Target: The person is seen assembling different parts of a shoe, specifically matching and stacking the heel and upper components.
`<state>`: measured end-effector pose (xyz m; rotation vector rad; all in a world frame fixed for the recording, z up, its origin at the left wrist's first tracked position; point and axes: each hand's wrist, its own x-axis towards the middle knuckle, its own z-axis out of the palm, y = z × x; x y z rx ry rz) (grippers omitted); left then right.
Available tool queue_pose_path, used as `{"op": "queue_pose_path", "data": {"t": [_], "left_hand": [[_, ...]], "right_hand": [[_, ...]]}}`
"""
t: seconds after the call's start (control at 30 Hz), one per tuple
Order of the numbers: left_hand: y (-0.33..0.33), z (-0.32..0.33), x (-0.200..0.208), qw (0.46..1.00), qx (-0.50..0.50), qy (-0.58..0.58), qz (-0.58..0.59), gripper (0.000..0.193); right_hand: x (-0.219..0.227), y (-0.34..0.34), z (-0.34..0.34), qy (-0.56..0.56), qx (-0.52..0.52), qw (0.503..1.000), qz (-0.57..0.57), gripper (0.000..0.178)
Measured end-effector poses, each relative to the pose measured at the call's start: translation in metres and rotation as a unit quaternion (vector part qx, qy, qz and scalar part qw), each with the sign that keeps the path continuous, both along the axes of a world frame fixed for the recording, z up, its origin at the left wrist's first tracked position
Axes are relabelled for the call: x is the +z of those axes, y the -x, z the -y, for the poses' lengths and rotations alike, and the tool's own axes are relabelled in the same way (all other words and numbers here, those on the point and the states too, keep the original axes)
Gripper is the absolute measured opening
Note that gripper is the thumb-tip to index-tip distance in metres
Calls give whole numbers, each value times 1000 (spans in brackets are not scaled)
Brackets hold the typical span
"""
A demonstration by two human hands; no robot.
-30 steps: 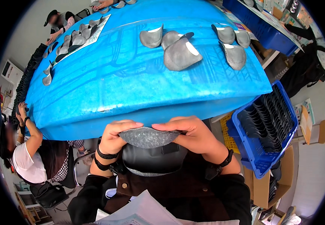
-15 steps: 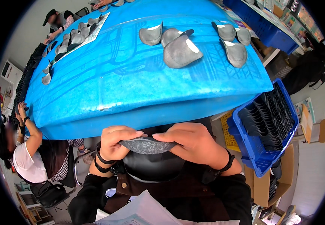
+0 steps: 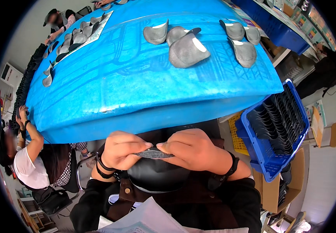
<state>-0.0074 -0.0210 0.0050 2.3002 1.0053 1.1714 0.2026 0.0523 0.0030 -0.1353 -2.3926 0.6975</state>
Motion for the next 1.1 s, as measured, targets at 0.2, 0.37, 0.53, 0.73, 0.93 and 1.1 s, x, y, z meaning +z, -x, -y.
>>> {"op": "queue_pose_path", "data": {"t": [0.2, 0.37, 0.53, 0.73, 0.93, 1.1], "left_hand": [[-7, -6, 0, 996, 31, -88, -9, 23], [-14, -8, 3, 987, 75, -125, -67, 21], [-9, -6, -1, 988, 82, -127, -29, 20], [-5, -8, -6, 989, 80, 51, 113, 18], [-1, -6, -17, 972, 144, -19, 184, 11], [2, -11, -32, 944, 127, 57, 298, 13]], "right_hand": [[-4, 18, 0, -3, -17, 994, -110, 20], [-7, 20, 1, -56, -46, 990, -122, 19], [0, 16, -3, 27, -15, 994, -108, 22], [-10, 15, 1, 162, -101, 971, -142, 28], [-6, 10, -7, 179, -97, 970, -133, 21], [-24, 6, -8, 162, -116, 958, -209, 19]]}}
